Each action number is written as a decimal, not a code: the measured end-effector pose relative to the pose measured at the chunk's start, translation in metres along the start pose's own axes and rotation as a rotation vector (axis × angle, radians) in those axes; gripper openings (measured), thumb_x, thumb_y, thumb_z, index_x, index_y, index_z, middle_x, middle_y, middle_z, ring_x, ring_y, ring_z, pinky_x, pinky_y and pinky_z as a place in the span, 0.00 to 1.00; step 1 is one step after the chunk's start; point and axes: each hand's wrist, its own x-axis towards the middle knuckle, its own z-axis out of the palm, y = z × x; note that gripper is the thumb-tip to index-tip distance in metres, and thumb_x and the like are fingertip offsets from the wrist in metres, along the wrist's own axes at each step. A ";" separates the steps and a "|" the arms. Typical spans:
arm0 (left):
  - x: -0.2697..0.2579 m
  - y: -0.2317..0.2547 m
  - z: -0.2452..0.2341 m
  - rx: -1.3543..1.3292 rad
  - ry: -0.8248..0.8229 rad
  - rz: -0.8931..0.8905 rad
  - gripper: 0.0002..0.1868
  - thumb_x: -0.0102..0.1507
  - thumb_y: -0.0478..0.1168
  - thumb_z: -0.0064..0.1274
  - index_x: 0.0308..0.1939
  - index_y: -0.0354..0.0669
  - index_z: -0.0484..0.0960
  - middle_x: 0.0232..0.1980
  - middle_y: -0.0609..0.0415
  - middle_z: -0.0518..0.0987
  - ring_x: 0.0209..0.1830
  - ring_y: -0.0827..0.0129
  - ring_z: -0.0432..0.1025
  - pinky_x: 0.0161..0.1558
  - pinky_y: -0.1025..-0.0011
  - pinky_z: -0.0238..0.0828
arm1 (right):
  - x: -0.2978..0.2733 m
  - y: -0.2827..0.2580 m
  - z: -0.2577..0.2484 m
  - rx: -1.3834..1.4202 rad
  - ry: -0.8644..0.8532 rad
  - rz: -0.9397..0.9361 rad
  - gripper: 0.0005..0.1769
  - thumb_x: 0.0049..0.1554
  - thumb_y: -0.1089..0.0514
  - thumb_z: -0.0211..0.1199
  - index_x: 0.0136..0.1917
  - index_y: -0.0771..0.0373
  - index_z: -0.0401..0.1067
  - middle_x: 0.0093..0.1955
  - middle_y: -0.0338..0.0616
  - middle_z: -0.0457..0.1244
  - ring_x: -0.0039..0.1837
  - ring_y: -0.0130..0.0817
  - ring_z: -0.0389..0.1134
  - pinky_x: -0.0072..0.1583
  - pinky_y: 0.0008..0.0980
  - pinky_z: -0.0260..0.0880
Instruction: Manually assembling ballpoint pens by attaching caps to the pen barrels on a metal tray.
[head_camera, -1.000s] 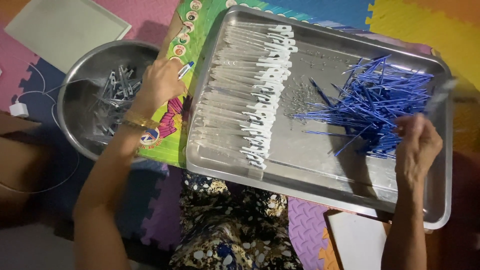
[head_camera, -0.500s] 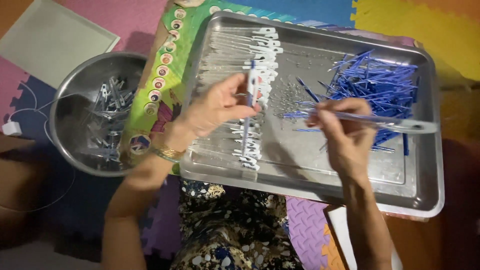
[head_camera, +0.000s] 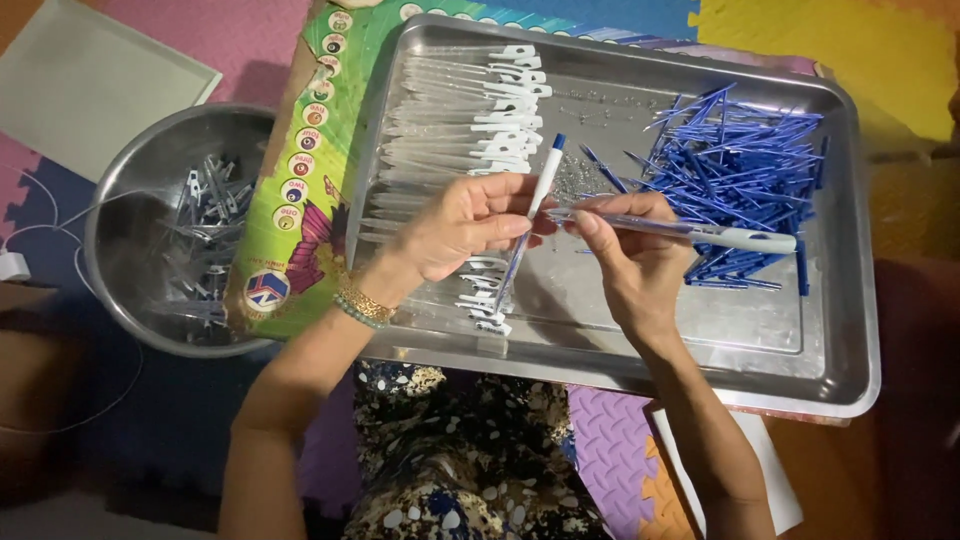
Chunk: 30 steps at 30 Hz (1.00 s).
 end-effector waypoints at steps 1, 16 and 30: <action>0.000 -0.001 0.002 -0.001 -0.001 -0.002 0.27 0.70 0.30 0.61 0.73 0.30 0.76 0.61 0.39 0.86 0.58 0.55 0.85 0.58 0.59 0.89 | 0.000 -0.001 0.000 -0.001 0.001 0.002 0.14 0.66 0.68 0.72 0.54 0.77 0.68 0.50 0.68 0.71 0.49 0.44 0.77 0.55 0.44 0.82; 0.000 -0.011 0.009 -0.037 -0.002 -0.012 0.25 0.69 0.29 0.64 0.70 0.31 0.80 0.57 0.40 0.88 0.55 0.58 0.86 0.57 0.61 0.90 | -0.002 0.004 -0.007 -0.061 0.004 -0.005 0.14 0.65 0.67 0.76 0.53 0.78 0.72 0.43 0.64 0.71 0.49 0.40 0.75 0.51 0.35 0.78; -0.001 -0.005 0.013 -0.065 -0.009 -0.033 0.23 0.69 0.28 0.64 0.68 0.27 0.81 0.55 0.39 0.87 0.54 0.56 0.86 0.58 0.60 0.89 | -0.005 0.005 0.001 0.035 0.100 0.040 0.15 0.66 0.63 0.75 0.53 0.76 0.72 0.41 0.59 0.70 0.46 0.40 0.77 0.52 0.39 0.83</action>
